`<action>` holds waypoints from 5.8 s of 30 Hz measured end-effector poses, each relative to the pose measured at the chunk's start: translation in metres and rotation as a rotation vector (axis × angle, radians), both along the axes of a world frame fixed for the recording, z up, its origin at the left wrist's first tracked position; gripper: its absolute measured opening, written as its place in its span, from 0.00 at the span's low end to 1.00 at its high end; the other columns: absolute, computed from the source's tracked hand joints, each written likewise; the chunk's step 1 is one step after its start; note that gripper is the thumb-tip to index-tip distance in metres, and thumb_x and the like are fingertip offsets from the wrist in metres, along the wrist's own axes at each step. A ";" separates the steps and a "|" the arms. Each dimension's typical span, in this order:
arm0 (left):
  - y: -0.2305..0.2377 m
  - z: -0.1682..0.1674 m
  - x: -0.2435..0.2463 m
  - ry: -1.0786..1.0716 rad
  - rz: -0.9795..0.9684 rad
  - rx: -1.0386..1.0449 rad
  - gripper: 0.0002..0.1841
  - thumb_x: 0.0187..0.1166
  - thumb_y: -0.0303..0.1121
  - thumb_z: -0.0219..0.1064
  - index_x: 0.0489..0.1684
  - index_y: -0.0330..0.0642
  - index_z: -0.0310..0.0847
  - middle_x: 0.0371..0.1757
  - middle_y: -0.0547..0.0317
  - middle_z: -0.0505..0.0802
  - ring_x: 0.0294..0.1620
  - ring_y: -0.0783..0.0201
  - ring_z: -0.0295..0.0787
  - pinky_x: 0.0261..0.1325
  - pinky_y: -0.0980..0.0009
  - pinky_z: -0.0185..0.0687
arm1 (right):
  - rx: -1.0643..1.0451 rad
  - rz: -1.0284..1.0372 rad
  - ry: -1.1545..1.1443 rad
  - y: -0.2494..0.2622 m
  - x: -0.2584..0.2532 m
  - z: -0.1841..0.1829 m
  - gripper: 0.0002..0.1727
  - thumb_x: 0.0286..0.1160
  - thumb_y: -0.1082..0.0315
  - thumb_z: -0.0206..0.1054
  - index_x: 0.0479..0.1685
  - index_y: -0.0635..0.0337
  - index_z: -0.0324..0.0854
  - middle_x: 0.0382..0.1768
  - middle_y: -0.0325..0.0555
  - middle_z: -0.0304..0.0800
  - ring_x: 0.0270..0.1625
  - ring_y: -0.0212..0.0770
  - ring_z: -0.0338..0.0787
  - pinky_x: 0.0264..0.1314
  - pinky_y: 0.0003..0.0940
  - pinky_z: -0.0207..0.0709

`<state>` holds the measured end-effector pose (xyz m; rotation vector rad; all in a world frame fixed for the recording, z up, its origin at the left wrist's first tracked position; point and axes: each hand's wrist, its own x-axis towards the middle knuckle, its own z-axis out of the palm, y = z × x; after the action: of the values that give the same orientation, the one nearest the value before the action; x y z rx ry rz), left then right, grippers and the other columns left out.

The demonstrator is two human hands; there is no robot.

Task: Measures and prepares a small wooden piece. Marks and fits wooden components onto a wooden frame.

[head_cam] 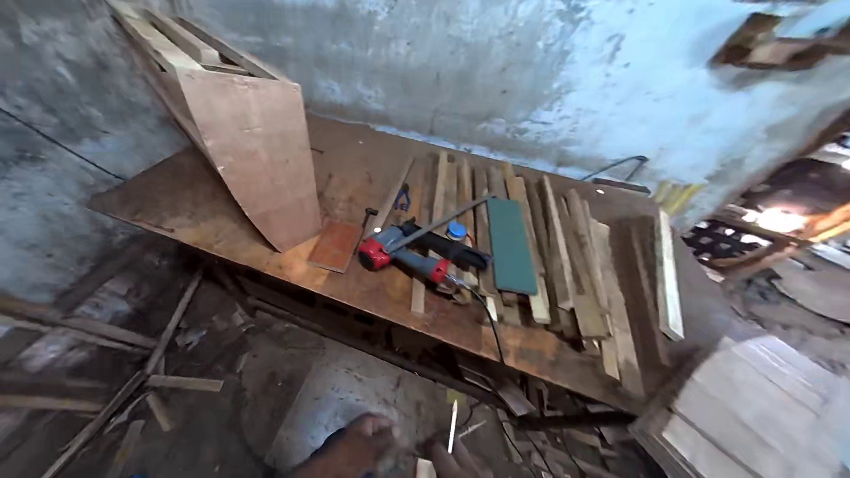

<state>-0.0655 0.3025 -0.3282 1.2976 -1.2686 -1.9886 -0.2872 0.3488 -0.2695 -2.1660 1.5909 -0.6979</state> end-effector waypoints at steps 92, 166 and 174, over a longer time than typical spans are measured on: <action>-0.574 0.414 0.497 -1.393 0.387 -1.072 0.15 0.83 0.55 0.61 0.50 0.62 0.90 0.49 0.78 0.93 0.53 0.79 0.89 0.58 0.66 0.86 | -0.363 0.948 0.026 -0.769 0.471 0.329 0.23 0.66 0.63 0.82 0.63 0.43 0.89 0.49 0.38 0.88 0.41 0.33 0.88 0.39 0.32 0.85; -0.610 0.403 0.449 -1.632 0.078 -0.648 0.10 0.64 0.55 0.83 0.34 0.72 0.90 0.31 0.76 0.92 0.34 0.67 0.89 0.38 0.50 0.85 | -0.400 0.695 0.224 -0.781 0.476 0.276 0.03 0.72 0.67 0.75 0.35 0.46 0.89 0.35 0.36 0.86 0.50 0.44 0.84 0.44 0.39 0.80; -0.608 0.402 0.446 -1.657 0.083 -0.633 0.06 0.67 0.54 0.81 0.37 0.76 0.93 0.36 0.78 0.95 0.41 0.67 0.91 0.47 0.47 0.85 | -0.369 0.686 0.218 -0.778 0.476 0.279 0.03 0.71 0.67 0.76 0.34 0.46 0.89 0.35 0.35 0.87 0.50 0.43 0.85 0.46 0.40 0.81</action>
<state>0.3804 -0.3056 0.0741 2.4846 -2.0368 0.0675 0.1886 -0.4287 0.0095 -2.8963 0.7208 -0.5679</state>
